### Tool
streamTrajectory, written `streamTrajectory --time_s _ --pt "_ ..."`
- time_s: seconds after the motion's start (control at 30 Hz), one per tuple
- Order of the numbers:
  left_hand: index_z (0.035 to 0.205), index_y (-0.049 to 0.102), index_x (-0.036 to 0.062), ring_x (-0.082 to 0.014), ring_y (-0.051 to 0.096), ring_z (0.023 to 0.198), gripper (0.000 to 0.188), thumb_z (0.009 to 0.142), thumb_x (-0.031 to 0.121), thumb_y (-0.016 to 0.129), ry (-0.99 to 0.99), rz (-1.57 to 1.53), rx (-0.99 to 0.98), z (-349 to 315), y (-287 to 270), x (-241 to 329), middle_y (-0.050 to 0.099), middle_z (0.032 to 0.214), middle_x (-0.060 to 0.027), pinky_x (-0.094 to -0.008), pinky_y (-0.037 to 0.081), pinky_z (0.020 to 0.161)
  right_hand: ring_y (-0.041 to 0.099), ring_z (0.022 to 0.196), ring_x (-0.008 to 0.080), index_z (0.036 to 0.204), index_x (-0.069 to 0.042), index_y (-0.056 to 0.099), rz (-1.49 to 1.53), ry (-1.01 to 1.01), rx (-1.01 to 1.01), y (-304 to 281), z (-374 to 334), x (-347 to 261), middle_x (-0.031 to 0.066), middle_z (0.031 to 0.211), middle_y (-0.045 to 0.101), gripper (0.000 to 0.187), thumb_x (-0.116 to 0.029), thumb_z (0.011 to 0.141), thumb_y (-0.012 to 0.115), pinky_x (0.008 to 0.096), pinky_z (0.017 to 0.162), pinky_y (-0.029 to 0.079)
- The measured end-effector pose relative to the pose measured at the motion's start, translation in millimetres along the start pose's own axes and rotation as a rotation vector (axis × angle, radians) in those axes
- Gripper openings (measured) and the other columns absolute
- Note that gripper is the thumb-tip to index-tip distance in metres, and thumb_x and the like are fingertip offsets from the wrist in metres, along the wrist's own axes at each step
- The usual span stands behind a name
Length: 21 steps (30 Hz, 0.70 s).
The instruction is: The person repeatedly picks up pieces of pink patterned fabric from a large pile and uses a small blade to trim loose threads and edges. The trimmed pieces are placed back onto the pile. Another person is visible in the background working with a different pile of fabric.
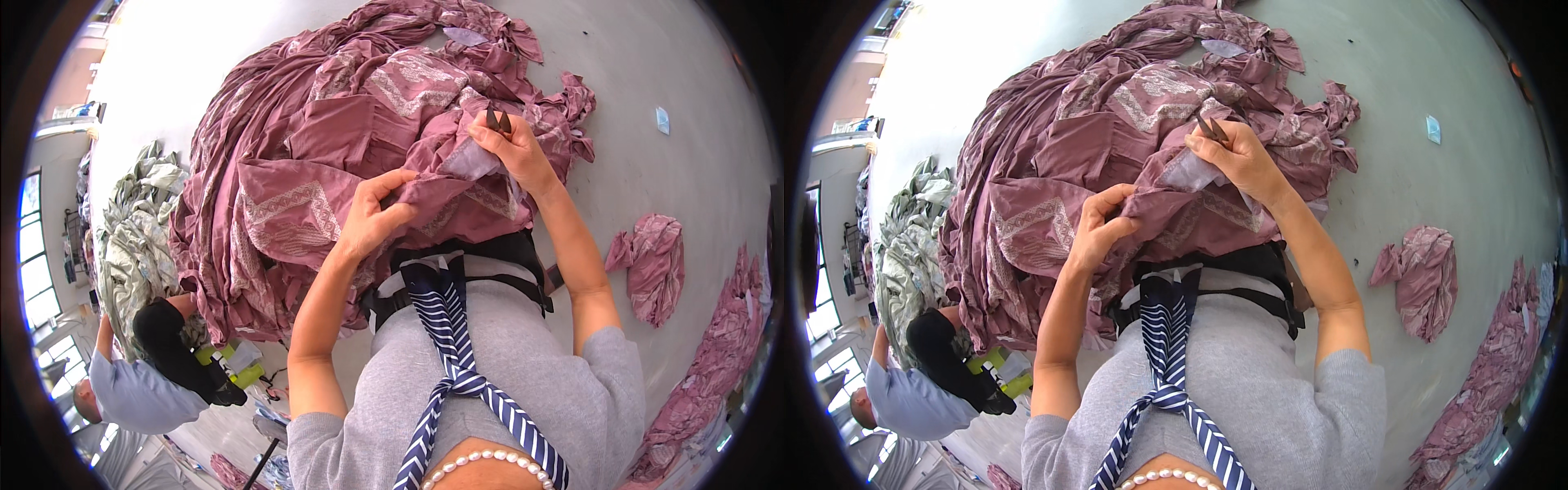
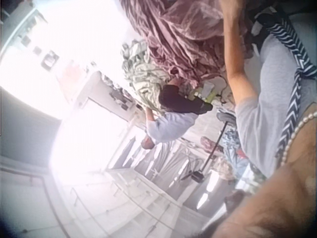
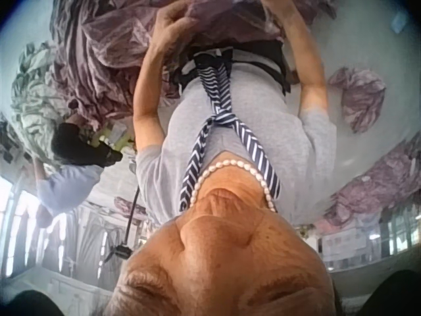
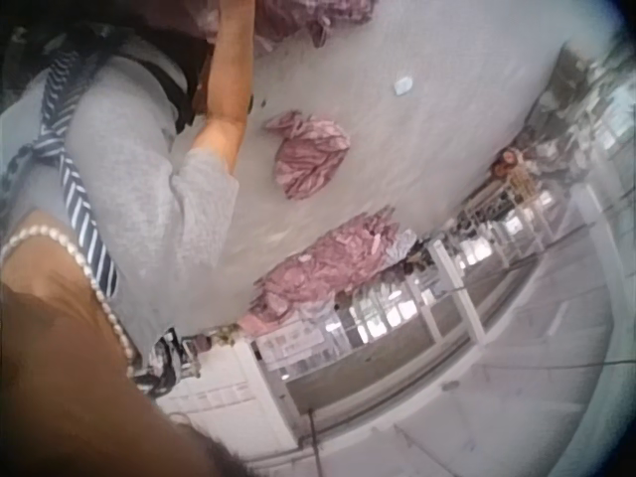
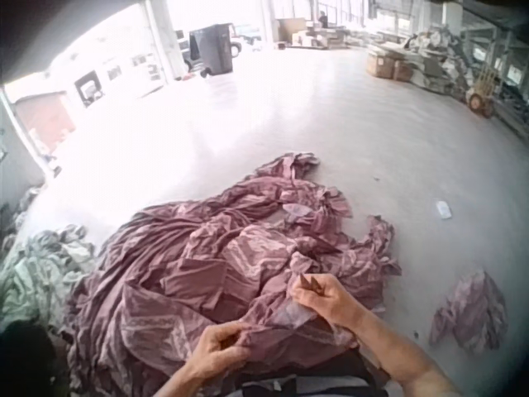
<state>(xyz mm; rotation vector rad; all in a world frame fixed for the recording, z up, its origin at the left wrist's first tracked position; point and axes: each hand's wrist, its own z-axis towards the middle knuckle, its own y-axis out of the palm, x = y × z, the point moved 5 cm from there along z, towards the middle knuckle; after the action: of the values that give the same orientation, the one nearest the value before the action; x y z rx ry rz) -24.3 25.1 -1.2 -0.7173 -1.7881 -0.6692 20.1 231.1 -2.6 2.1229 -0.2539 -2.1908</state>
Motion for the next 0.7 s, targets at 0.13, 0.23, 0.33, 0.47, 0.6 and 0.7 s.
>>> streamTrajectory --time_s 0.13,0.23,0.33,0.47,0.6,0.7 --pt "0.097 0.065 -0.0019 -0.0047 0.054 0.081 0.029 0.08 0.02 0.074 0.024 0.119 0.08 -2.6 -0.9 10.0 0.064 0.089 0.0009 -0.0211 0.044 0.075 0.038 0.065 0.0011 0.082 -0.003 0.059 -0.035 -0.006 0.03 4.9 4.7 -5.2 -0.0073 0.071 0.046 0.017 -0.016 0.092 0.057 0.0192 0.057 0.033" --pt "0.095 0.067 0.001 -0.0103 0.059 0.076 0.026 0.075 0.014 0.077 0.248 0.409 0.198 -3.4 -1.6 32.4 0.064 0.085 -0.0036 -0.0237 0.047 0.067 0.036 0.063 0.001 0.08 -0.004 0.058 -0.065 -0.071 0.06 4.4 5.9 -14.7 -0.0082 0.069 0.044 0.018 -0.016 0.093 0.056 0.0191 0.056 0.031" --pt "0.088 0.066 0.0055 -0.0189 0.061 0.067 0.026 0.066 0.007 0.079 0.636 0.781 0.473 -10.8 -3.0 67.8 0.061 0.08 -0.0061 -0.0276 0.048 0.057 0.033 0.062 0.0006 0.078 -0.005 0.056 -0.045 -0.111 0.117 2.3 7.2 -30.2 -0.0088 0.068 0.041 0.02 -0.017 0.093 0.056 0.0197 0.054 0.027" --pt "0.083 0.063 0.006 -0.0165 0.058 0.061 0.024 0.065 0.005 0.079 0.67 0.814 0.611 -20.3 -12.7 76.4 0.059 0.076 -0.0046 -0.0256 0.046 0.054 0.033 0.062 0.0003 0.078 -0.006 0.057 -0.062 -0.127 0.146 8.2 10.9 -42.3 -0.0094 0.067 0.041 0.019 -0.017 0.093 0.057 0.0196 0.054 0.026" --pt "0.079 0.063 0.0026 -0.012 0.054 0.058 0.021 0.065 -0.002 0.078 0.653 0.849 0.516 -20.4 -13.3 72.6 0.059 0.073 -0.0051 -0.0222 0.042 0.054 0.035 0.062 0.0003 0.078 -0.007 0.058 0.074 -0.044 0.185 14.3 16.8 -31.0 -0.0095 0.067 0.043 0.017 -0.017 0.092 0.059 0.019 0.056 0.028" --pt "0.077 0.062 0.0044 -0.0181 0.056 0.055 0.016 0.067 -0.004 0.07 0.789 0.7 0.563 -24.7 -9.4 79.9 0.061 0.072 -0.0058 -0.0253 0.045 0.051 0.037 0.063 0.0004 0.078 -0.006 0.058 0.08 0.074 0.164 14.0 21.9 -7.8 -0.009 0.068 0.045 0.017 -0.018 0.091 0.061 0.0188 0.057 0.03"
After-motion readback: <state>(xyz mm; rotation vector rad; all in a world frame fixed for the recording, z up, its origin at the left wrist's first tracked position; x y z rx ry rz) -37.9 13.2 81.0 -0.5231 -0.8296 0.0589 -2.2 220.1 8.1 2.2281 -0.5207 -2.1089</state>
